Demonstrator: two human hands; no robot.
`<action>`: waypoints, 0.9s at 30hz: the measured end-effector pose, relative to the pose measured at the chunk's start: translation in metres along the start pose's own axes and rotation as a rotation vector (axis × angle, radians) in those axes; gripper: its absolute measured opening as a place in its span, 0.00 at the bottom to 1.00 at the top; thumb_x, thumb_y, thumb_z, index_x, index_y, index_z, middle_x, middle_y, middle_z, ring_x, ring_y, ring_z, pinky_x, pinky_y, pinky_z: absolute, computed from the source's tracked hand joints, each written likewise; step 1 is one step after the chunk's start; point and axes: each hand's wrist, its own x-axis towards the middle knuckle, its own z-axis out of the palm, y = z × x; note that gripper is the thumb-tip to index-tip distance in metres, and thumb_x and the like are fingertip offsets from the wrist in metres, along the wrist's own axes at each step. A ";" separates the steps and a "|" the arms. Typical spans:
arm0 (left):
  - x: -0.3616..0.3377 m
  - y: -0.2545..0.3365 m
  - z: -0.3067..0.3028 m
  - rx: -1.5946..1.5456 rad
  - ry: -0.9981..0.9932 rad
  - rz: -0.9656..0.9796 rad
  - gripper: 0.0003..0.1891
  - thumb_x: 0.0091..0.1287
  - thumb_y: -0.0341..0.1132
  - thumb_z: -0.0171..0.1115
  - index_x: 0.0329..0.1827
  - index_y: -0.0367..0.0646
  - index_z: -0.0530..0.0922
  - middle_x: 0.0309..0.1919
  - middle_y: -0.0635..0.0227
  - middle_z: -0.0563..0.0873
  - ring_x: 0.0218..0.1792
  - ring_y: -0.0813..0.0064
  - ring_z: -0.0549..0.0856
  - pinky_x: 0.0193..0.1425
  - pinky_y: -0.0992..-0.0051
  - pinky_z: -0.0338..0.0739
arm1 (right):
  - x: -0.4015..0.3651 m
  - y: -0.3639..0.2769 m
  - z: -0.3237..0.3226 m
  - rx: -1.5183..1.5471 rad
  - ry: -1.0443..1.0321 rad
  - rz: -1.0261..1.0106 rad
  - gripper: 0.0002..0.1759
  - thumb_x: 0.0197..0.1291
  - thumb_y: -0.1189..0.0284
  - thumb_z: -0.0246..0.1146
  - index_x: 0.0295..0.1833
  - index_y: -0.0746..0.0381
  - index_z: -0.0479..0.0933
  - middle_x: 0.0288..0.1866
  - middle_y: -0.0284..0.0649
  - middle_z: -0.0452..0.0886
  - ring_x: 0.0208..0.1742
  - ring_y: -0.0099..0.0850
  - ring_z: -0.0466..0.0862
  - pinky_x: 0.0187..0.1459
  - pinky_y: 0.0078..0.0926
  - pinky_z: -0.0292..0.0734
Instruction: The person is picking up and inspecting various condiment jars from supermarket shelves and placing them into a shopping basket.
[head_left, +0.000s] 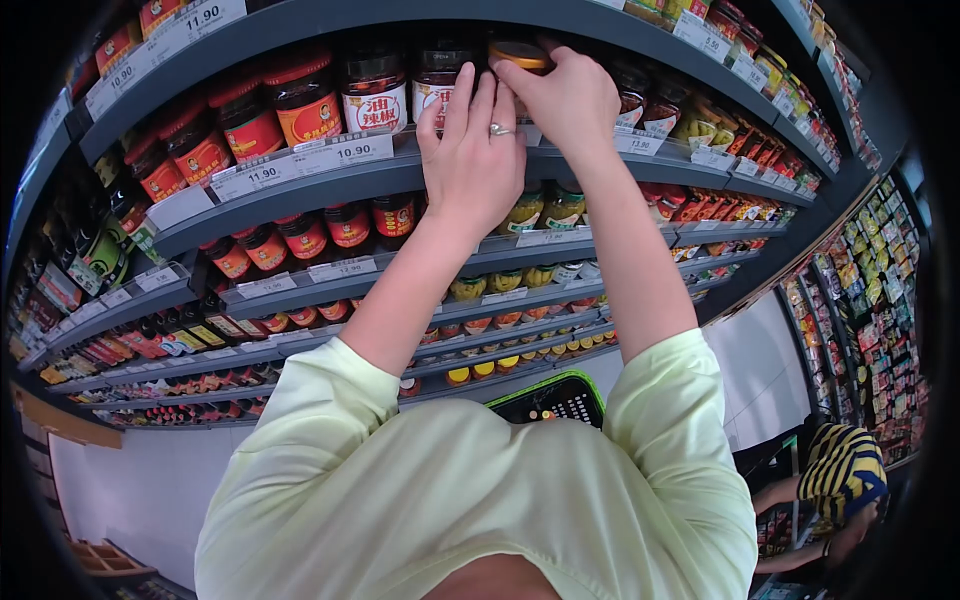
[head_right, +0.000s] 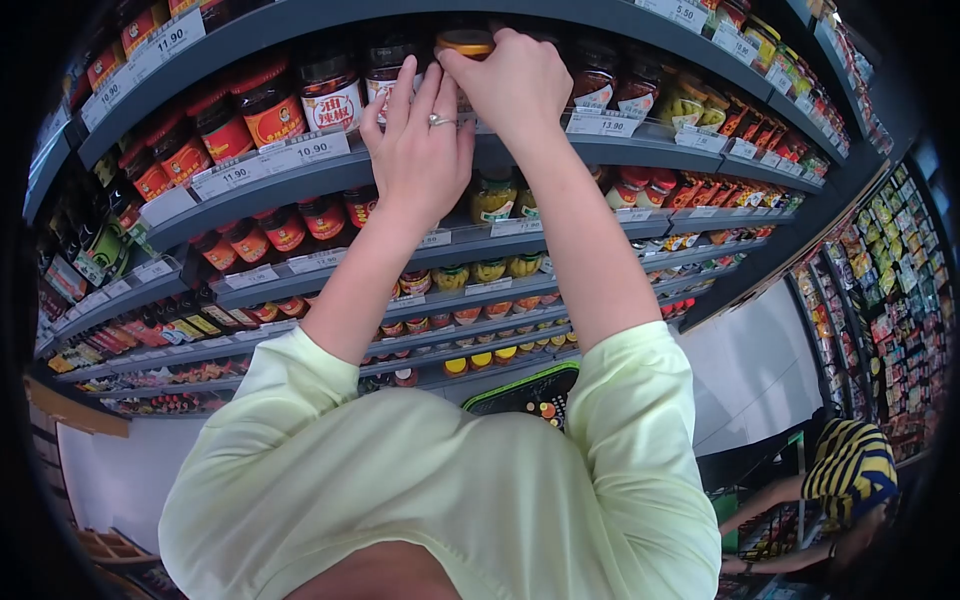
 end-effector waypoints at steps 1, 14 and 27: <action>-0.002 0.002 -0.003 -0.018 -0.005 0.000 0.29 0.58 0.38 0.63 0.64 0.41 0.72 0.64 0.63 0.74 0.71 0.61 0.63 0.68 0.56 0.50 | -0.004 -0.001 0.000 0.046 -0.020 0.014 0.32 0.47 0.48 0.68 0.47 0.66 0.81 0.35 0.49 0.84 0.42 0.43 0.83 0.44 0.39 0.79; -0.007 -0.002 -0.001 0.018 0.034 0.115 0.32 0.57 0.40 0.64 0.68 0.62 0.70 0.71 0.81 0.66 0.72 0.50 0.61 0.72 0.48 0.37 | -0.042 -0.002 0.002 0.814 0.357 0.008 0.23 0.59 0.73 0.68 0.59 0.68 0.74 0.56 0.45 0.74 0.54 0.32 0.78 0.51 0.28 0.78; -0.019 -0.004 -0.041 -0.369 0.232 0.294 0.30 0.48 0.40 0.73 0.58 0.70 0.78 0.66 0.58 0.72 0.65 0.54 0.73 0.68 0.55 0.62 | -0.101 -0.008 -0.070 1.006 0.236 -0.051 0.25 0.69 0.69 0.56 0.66 0.74 0.65 0.64 0.51 0.72 0.61 0.35 0.76 0.61 0.30 0.73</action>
